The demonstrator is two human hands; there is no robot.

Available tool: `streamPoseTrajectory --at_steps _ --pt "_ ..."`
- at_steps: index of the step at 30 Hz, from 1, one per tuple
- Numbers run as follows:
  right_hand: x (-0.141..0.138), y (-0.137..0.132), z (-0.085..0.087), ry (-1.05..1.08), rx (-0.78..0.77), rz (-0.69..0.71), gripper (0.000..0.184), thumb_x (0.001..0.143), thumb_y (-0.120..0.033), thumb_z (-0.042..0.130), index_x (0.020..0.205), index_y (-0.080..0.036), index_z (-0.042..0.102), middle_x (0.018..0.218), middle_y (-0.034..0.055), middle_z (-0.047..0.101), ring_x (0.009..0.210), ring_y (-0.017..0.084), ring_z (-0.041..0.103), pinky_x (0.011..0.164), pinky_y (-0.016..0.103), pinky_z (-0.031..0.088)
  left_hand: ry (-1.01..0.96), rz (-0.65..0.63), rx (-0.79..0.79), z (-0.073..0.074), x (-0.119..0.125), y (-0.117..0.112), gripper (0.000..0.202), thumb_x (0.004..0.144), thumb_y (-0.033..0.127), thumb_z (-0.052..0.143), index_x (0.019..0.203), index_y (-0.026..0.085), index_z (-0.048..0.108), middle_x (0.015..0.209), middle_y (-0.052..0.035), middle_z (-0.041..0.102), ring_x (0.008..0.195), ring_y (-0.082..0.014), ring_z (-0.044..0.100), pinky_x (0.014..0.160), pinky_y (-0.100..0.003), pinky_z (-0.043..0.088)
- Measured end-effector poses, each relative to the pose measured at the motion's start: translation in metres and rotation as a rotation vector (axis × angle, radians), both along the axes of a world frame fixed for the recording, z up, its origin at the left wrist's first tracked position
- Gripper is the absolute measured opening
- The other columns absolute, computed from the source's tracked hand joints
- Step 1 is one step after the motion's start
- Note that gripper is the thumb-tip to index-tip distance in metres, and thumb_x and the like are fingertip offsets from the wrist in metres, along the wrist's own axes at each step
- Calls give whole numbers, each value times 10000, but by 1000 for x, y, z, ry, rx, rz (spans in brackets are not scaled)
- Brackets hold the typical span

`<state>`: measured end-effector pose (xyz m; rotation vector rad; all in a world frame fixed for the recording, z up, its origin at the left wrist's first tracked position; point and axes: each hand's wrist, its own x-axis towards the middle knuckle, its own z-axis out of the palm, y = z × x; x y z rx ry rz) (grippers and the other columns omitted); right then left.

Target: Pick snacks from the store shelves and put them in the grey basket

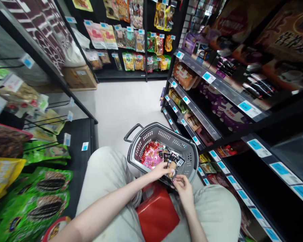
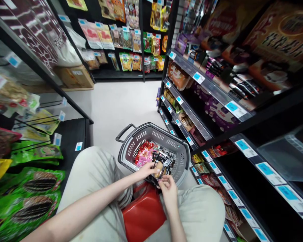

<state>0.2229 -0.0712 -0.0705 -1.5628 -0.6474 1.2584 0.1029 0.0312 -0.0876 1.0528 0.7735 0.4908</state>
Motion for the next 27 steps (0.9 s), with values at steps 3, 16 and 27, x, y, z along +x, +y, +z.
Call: streamPoseTrajectory --at_steps 3,16,27 --pt "1 0 -1 -15 -18 27 330 603 -371 693 783 -162 512 675 1 538 588 138 559 530 276 500 10 1 10 -1 0 0 435 565 506 647 731 110 571 676 -2 554 643 -124 473 643 -242 362" --pt "1 1 1 41 -62 65 372 555 -383 715 768 -149 519 572 -28 537 460 82 471 491 231 413 28 -23 59 -4 0 1 435 591 504 626 754 106 570 712 -14 557 682 -134 482 678 -252 372" --pt "-3 0 1 -100 -41 33 304 564 -326 619 683 -197 372 522 -80 391 418 74 392 423 200 343 63 -31 109 8 -3 -2 375 623 408 638 866 130 571 798 -11 550 798 -157 474 764 -277 364"
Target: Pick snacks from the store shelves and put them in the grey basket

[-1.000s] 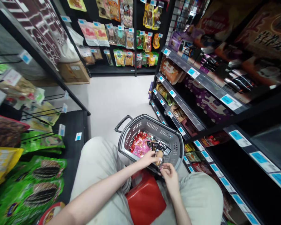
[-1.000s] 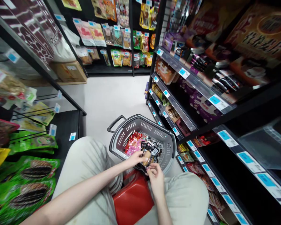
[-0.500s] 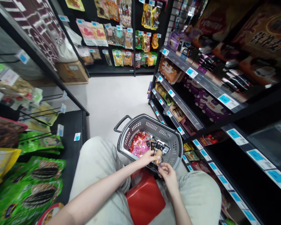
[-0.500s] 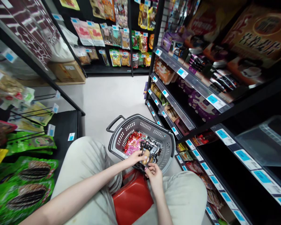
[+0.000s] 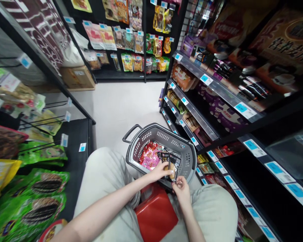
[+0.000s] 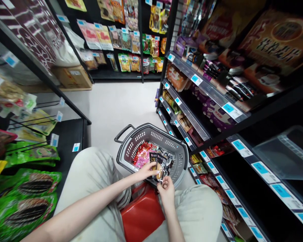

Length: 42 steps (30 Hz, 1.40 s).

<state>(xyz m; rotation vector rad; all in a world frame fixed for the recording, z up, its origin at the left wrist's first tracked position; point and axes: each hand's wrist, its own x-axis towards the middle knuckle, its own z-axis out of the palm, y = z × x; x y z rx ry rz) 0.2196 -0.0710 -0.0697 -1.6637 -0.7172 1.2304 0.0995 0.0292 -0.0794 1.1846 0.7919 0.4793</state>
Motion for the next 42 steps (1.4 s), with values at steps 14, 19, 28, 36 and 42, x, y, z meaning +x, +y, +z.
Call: streamPoseTrajectory --at_steps 14,19,28,36,42 --pt "-26 -17 9 -939 149 405 232 809 -362 449 938 -178 506 631 14 563 562 152 540 541 239 369 -86 0 -266 -5 4 -11 391 616 379 626 878 89 606 764 -33 605 720 -139 510 707 -266 387" --pt "-10 -9 19 -597 118 53 214 811 -379 454 854 -176 508 677 14 571 603 124 538 572 216 420 -195 -37 -385 2 -3 0 375 574 353 615 828 78 638 766 -64 637 688 -149 542 660 -259 403" --pt "-8 -5 7 -332 91 87 204 726 -349 571 767 -163 499 623 0 541 554 113 498 535 216 407 -290 -85 -413 0 -6 3 361 530 348 657 770 80 646 729 -54 646 731 -155 559 740 -259 398" --pt "-6 -1 1 -183 67 80 222 682 -352 615 731 -153 529 592 -6 543 540 108 491 520 210 391 -267 -98 -473 -7 -6 1 403 560 426 662 771 83 643 737 -53 644 678 -135 543 669 -234 384" --pt "-5 0 5 -71 64 16 234 651 -351 634 710 -146 539 550 -11 529 471 94 459 446 204 373 -248 -92 -553 -12 -3 0 476 591 536 615 759 91 618 717 -56 620 687 -139 535 669 -243 379"
